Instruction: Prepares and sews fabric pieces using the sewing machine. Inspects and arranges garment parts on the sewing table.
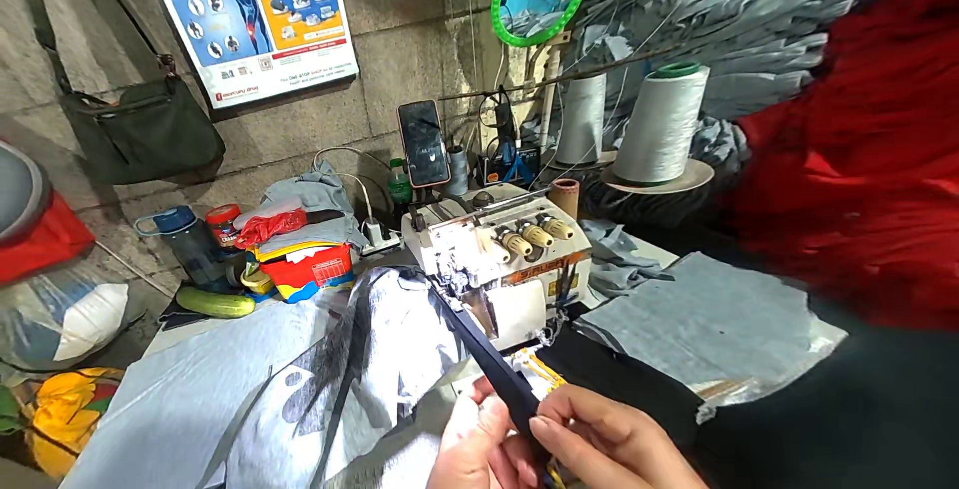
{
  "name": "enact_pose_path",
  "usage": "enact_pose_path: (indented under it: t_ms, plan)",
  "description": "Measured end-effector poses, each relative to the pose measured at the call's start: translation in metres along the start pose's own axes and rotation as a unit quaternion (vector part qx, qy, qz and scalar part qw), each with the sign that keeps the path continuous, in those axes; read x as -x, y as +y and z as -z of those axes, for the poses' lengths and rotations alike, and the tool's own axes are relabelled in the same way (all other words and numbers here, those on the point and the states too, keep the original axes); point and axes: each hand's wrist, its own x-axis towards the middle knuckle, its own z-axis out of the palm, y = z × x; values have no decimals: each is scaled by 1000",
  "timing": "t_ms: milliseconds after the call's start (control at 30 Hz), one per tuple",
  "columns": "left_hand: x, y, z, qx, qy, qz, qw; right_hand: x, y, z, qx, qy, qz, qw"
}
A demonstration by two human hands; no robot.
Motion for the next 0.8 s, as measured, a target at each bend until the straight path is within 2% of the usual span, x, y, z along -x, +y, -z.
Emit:
enact_pose_path:
  t_ms: [67,133,167,233,300,333,433,533,633,700,800]
  plan:
    - [-2,-4,2,-5,-40,8,999,-1,3,5,-47,-6,-13,999]
    - [-2,-2,-8,-63,-5,-9,998,-1,7,7,-7,23,27,999]
    - [-3,2,-14,-122,14,-43,992,-1,9,8,22,45,50,998]
    - [-8,16,-21,-253,51,-168,951,-2,14,13,64,81,75,992]
    - [-20,46,-21,-298,90,-284,907,-5,18,21,76,102,70,989]
    - [-28,65,-21,-272,105,-315,903,-6,21,23,73,108,59,990]
    - [-47,110,-18,-122,124,-317,932,-16,34,22,46,123,23,991]
    - [-56,124,-18,-27,154,-313,937,-38,55,8,32,157,22,987]
    - [-56,123,-21,5,158,-311,937,-69,60,-6,41,159,58,985]
    - [-51,120,-21,-7,134,-301,944,-91,52,-14,45,120,72,989]
    - [-44,118,-21,-37,85,-306,948,-120,38,-20,56,-18,45,997]
